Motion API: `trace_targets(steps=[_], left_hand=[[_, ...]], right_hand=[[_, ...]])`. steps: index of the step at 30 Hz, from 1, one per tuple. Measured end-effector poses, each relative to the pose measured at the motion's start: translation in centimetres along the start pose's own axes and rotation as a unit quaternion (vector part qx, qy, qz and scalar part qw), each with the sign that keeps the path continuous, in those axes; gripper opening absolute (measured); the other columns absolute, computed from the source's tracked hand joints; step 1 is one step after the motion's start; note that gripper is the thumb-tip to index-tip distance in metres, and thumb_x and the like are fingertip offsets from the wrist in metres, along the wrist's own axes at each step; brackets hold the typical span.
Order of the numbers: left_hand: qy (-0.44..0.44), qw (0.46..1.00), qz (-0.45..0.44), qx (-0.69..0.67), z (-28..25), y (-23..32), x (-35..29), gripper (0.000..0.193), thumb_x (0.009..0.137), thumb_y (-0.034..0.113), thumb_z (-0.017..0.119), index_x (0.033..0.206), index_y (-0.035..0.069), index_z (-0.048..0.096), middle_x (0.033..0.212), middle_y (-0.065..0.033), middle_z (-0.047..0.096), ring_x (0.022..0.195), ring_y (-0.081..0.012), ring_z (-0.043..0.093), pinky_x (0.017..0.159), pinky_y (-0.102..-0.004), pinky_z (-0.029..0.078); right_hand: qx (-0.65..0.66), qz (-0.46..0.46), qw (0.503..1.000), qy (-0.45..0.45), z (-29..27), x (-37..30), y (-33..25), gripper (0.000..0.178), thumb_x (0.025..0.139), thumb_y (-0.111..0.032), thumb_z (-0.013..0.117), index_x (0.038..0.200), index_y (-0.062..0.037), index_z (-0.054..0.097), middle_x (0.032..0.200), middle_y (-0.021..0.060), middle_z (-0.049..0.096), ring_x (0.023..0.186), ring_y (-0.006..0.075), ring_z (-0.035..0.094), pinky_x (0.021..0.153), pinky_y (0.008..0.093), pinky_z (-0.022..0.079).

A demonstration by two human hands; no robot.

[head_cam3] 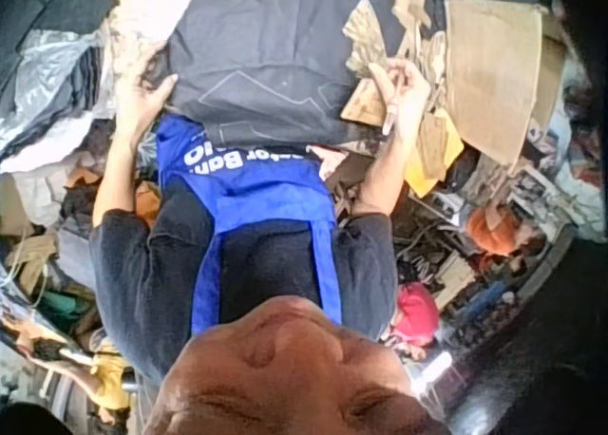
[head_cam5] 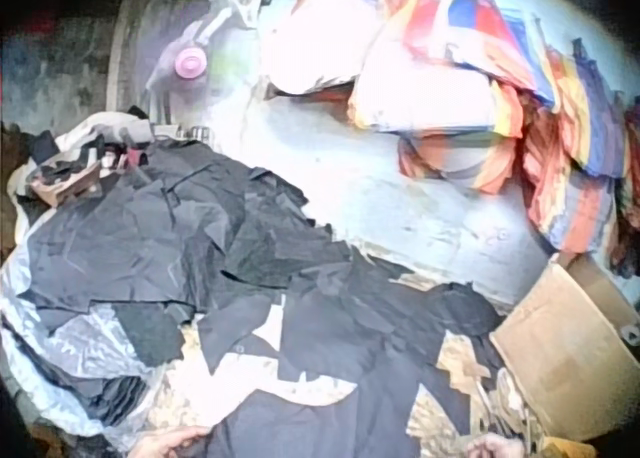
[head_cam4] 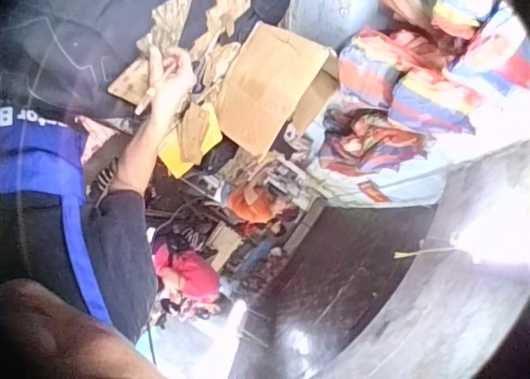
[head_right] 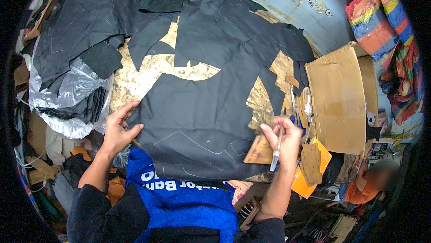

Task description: The person traces patterns onto black fabric using cardboard templates and a white marker, then cuts the fabric along the traced lines with scissors. The person repeatedly positions templates, marks outlines, and cuts out multiple fabric pieces.

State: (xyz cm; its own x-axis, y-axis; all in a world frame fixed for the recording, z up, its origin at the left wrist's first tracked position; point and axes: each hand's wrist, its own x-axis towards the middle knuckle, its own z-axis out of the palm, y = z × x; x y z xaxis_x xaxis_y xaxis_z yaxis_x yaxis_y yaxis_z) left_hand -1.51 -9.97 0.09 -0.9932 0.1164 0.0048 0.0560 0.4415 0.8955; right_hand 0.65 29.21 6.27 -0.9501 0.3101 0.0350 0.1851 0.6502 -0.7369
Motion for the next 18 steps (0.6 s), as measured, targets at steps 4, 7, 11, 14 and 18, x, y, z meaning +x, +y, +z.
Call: trace_targets(steps=[4, 7, 11, 14, 18], left_hand=[[0.042, 0.991, -0.034, -0.121, 0.5, -1.0, -0.4, 0.056, 0.071, -0.014, 0.066, 0.124, 0.0, 0.054, 0.104, -0.0042, 0.059, 0.091, -0.0093, 0.055, 0.085, -0.0209, 0.046], [0.074, 0.985, -0.028, -0.155, 0.5, -1.7, -0.7, 0.052, 0.073, -0.014, 0.063, 0.122, 0.003, 0.057, 0.094, -0.0025, 0.058, 0.087, -0.0075, 0.056, 0.08, -0.0212, 0.049], [0.076, 0.985, -0.027, -0.154, 0.5, -1.9, -0.6, 0.052, 0.073, -0.013, 0.062, 0.123, 0.003, 0.056, 0.094, -0.0023, 0.058, 0.085, -0.0063, 0.055, 0.078, -0.0195, 0.048], [0.053, 0.986, -0.059, -0.144, 0.2, -1.5, -0.2, 0.056, 0.074, -0.014, 0.06, 0.126, 0.002, 0.052, 0.097, -0.0024, 0.057, 0.085, -0.0062, 0.054, 0.076, -0.0185, 0.046], [-0.012, 0.985, -0.081, -0.153, -0.7, -0.7, 0.6, 0.066, 0.072, -0.018, 0.055, 0.135, 0.001, 0.042, 0.107, -0.0051, 0.057, 0.086, -0.0068, 0.055, 0.077, -0.0194, 0.045]], right_hand=[[0.119, -0.1, 0.988, -0.003, 3.9, 2.5, -2.5, 0.018, 0.074, -0.004, 0.076, 0.081, -0.0031, 0.06, 0.062, -0.0075, 0.046, 0.056, 0.0012, 0.038, 0.052, 0.0174, 0.031], [0.128, -0.105, 0.986, -0.016, 5.9, 3.8, -3.9, 0.016, 0.075, -0.003, 0.075, 0.08, -0.0032, 0.06, 0.059, -0.0087, 0.045, 0.053, -0.0001, 0.036, 0.051, 0.0167, 0.03], [0.134, -0.107, 0.985, -0.023, 7.7, 4.9, -5.1, 0.02, 0.074, -0.009, 0.079, 0.079, -0.0004, 0.062, 0.058, -0.0063, 0.046, 0.054, 0.0015, 0.039, 0.05, 0.0178, 0.032], [0.121, -0.085, 0.988, -0.036, 8.6, 5.6, -5.5, 0.019, 0.076, -0.01, 0.077, 0.078, 0.0001, 0.061, 0.057, -0.006, 0.046, 0.053, 0.0017, 0.039, 0.049, 0.0185, 0.032], [0.097, -0.083, 0.991, -0.041, 9.1, 6.3, -5.2, 0.02, 0.078, -0.012, 0.076, 0.078, 0.0007, 0.061, 0.055, -0.0061, 0.045, 0.051, 0.0019, 0.038, 0.048, 0.0194, 0.031]])
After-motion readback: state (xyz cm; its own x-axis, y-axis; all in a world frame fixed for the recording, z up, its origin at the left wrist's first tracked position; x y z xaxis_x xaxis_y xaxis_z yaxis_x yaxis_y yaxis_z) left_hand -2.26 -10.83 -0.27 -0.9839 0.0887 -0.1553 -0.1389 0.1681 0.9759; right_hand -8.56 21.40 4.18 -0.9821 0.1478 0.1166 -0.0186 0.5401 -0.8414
